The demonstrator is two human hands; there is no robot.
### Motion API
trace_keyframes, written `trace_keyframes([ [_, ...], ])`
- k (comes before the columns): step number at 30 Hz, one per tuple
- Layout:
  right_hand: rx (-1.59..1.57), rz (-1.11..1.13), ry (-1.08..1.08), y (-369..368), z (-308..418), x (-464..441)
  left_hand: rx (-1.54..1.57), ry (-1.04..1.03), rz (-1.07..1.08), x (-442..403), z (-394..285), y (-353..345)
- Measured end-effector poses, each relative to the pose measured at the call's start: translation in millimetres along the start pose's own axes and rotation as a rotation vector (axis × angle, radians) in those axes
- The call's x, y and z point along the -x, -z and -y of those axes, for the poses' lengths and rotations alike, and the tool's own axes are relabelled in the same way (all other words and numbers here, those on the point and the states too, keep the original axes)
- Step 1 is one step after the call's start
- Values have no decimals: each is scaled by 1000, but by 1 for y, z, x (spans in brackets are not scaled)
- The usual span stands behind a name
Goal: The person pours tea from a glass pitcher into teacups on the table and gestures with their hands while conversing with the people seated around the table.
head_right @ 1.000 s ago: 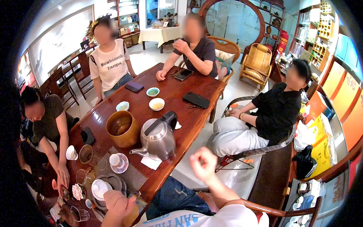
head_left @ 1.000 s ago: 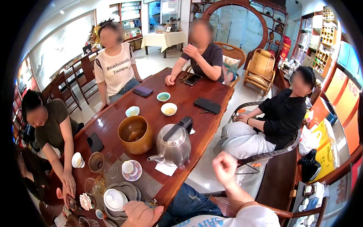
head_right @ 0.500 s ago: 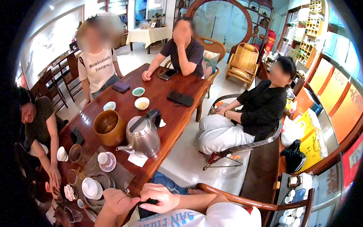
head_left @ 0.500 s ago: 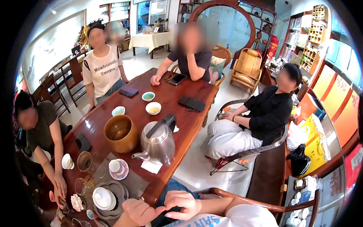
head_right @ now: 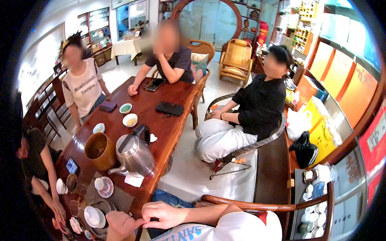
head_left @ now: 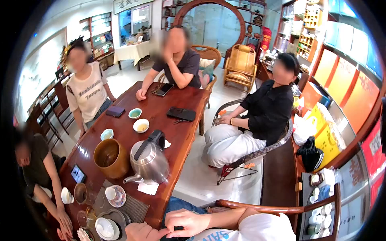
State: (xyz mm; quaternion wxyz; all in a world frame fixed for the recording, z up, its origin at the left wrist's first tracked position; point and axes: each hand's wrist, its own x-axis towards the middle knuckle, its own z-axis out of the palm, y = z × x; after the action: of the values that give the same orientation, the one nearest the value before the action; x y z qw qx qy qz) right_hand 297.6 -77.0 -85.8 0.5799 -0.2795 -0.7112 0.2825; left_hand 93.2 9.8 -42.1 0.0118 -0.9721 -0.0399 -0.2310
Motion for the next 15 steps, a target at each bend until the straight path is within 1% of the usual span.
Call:
trace_keyframes([
  [1, 11, 19, 5, -1, 0, 0, -4, 14, 26, -8, -6, 7],
  [4, 61, 19, 13, 1, 7, -3, 113, -40, -208, -31, -6, 12],
  [6, 86, 9, 5, -1, 7, -3, 69, -24, -184, -29, -7, 16],
  [9, 147, -19, 64, -3, 8, -5, 49, -13, -184, -27, -6, 18],
  [12, 141, -1, 80, -4, 9, -6, 56, -25, -179, -24, -5, 20],
  [15, 109, 27, 51, -4, 10, -6, 69, -24, -173, -23, -6, 21],
])
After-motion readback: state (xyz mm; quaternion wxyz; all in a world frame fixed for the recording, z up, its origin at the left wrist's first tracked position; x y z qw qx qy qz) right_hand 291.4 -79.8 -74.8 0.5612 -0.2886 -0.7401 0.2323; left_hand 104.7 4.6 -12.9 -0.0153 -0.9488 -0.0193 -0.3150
